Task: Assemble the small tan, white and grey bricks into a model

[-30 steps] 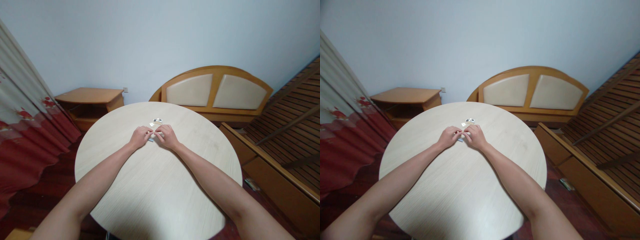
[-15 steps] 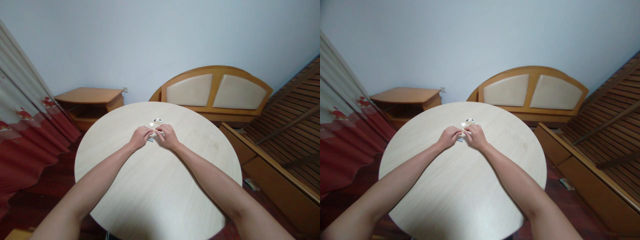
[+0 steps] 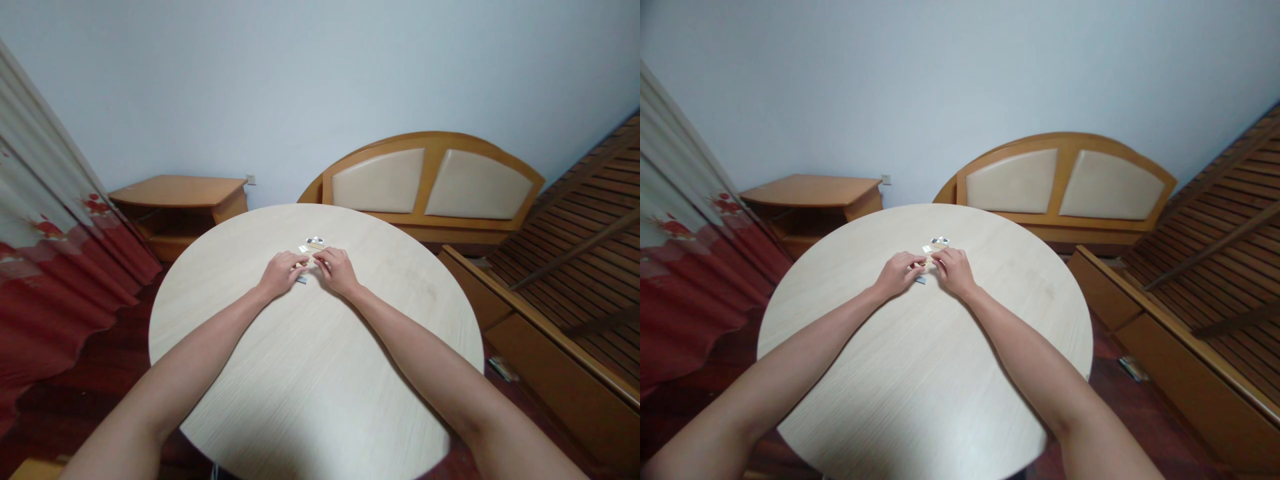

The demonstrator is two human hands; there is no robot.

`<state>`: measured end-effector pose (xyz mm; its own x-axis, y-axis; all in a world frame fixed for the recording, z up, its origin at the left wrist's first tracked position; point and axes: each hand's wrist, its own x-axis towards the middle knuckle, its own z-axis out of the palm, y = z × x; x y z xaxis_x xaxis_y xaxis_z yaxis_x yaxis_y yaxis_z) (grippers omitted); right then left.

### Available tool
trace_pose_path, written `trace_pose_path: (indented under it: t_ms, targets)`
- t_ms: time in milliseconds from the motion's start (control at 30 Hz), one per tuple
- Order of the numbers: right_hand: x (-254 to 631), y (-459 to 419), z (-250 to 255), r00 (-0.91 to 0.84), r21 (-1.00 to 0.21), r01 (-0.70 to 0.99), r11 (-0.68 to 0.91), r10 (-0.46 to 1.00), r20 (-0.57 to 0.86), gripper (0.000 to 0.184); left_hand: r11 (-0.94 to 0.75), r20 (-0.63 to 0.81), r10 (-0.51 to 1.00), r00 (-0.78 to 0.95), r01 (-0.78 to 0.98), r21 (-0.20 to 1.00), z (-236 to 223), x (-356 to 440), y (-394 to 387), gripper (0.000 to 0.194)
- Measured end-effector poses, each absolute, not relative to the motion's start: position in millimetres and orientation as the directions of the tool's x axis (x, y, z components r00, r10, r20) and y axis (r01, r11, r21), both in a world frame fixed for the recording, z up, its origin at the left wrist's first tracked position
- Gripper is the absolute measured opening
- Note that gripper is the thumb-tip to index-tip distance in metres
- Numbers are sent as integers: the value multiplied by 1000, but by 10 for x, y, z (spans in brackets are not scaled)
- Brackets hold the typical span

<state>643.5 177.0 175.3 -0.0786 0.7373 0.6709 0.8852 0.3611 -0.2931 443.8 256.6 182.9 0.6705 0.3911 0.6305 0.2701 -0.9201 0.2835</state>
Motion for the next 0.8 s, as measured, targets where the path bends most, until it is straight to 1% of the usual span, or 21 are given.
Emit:
trace_pose_path:
  t_ms: [233, 400, 633, 800]
  targets:
    - [6447, 1775, 1746, -118, -296, 888, 353, 795, 595, 22, -945, 669, 327, 667, 210, 252, 1828, 4439, 2554, 15]
    - [6455, 1780, 1743, -149, -278, 886, 370, 797, 586, 22, -955, 708, 293, 643, 164, 247, 1806, 4449, 2558, 17]
    - [6449, 1773, 1755, -162, -261, 892, 369, 800, 577, 22, -940, 690, 341, 638, 217, 265, 1816, 4444, 2541, 19]
    - [6434, 1773, 1756, -160, -257, 893, 369, 795, 585, 20, -921, 693, 388, 607, 275, 275, 1831, 4445, 2536, 14]
